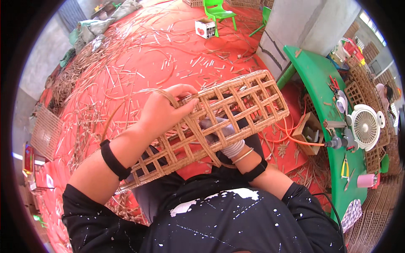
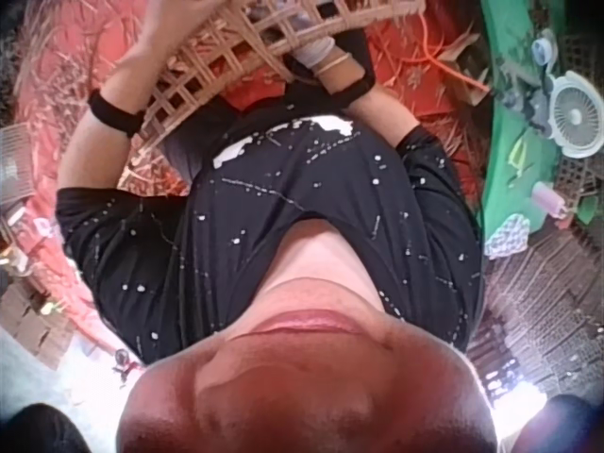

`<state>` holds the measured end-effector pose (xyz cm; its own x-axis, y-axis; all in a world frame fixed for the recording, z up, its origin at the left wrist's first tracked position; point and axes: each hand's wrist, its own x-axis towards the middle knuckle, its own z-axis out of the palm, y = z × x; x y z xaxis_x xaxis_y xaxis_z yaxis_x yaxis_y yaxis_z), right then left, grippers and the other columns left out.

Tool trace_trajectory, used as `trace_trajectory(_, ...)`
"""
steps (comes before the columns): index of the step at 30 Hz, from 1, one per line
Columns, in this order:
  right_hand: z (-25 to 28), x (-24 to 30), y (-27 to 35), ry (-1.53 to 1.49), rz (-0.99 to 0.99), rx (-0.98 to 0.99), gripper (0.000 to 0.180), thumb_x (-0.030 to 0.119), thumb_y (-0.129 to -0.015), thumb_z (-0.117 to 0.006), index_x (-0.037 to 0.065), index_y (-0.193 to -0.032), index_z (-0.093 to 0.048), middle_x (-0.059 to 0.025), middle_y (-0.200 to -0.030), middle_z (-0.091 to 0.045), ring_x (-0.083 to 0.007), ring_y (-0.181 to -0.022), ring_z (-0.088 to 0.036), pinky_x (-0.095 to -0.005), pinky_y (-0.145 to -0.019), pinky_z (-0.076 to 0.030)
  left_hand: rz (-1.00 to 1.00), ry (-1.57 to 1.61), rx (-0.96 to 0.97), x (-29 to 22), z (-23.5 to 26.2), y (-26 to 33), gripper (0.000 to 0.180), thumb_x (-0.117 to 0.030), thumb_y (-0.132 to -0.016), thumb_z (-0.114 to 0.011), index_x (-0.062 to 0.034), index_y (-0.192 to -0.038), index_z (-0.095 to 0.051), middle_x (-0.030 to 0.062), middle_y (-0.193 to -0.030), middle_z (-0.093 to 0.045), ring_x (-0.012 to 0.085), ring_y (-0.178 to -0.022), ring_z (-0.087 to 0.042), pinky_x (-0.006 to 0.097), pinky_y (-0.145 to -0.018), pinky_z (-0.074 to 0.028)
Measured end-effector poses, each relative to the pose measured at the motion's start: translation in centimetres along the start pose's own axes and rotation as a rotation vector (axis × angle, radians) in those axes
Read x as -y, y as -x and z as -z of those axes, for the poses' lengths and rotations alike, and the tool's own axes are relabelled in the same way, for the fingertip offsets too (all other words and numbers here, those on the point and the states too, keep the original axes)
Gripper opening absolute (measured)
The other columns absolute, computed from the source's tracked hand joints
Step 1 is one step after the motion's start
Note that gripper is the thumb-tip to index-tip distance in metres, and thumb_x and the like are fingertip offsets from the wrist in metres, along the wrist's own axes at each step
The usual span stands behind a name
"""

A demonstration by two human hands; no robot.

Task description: The recorder is assembling and securing components of a wicker furniture piece using a pneumatic stapler and hand tools.

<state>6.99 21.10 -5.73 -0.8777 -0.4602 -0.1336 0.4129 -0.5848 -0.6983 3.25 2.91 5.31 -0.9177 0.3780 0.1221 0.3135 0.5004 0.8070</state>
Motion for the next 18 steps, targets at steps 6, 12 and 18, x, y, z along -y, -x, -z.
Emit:
trace_trajectory(6, -0.4, -0.1, 0.2, 0.006, 0.018, 0.021, 0.014, 0.014, -0.088, -0.062, 0.006, -0.1, -0.063, 0.0004, -0.083, -0.063, -0.0092, -0.068, -0.061, -0.021, -0.053, -0.051, 0.003, 0.041, 0.001, -0.5, 0.0, 0.3, 0.02, -0.01, -0.085, -0.065, -0.0009, -0.103, -0.063, 0.0022, -0.091, -0.066, 0.0068, -0.081, -0.058, 0.023, -0.07, -0.049)
trace_trajectory(12, 1.1, -0.8, 0.4, 0.349, 0.113, -0.036, 0.021, 0.016, -0.09, -0.058, 0.009, -0.11, -0.061, -0.0048, -0.103, -0.061, -0.0139, -0.088, -0.059, -0.0279, -0.072, -0.053, 0.02, 0.044, -0.027, 0.0, -0.4, 0.2, 0.02, -0.012, -0.084, -0.066, -0.0007, -0.101, -0.066, 0.0041, -0.087, -0.067, 0.0074, -0.077, -0.059, 0.024, -0.071, -0.049)
trace_trajectory(18, 2.4, 4.2, 6.4, 0.716, -0.092, -0.258, 0.031, 0.033, -0.09, -0.056, 0.007, -0.107, -0.06, -0.0078, -0.089, -0.064, -0.0172, -0.071, -0.063, -0.0316, -0.063, -0.052, -0.055, 0.161, -0.038, 1.7, -1.1, -0.3, 0.019, -0.006, -0.087, -0.061, 0.0042, -0.102, -0.063, 0.005, -0.089, -0.065, 0.0109, -0.085, -0.06, 0.026, -0.077, -0.051)
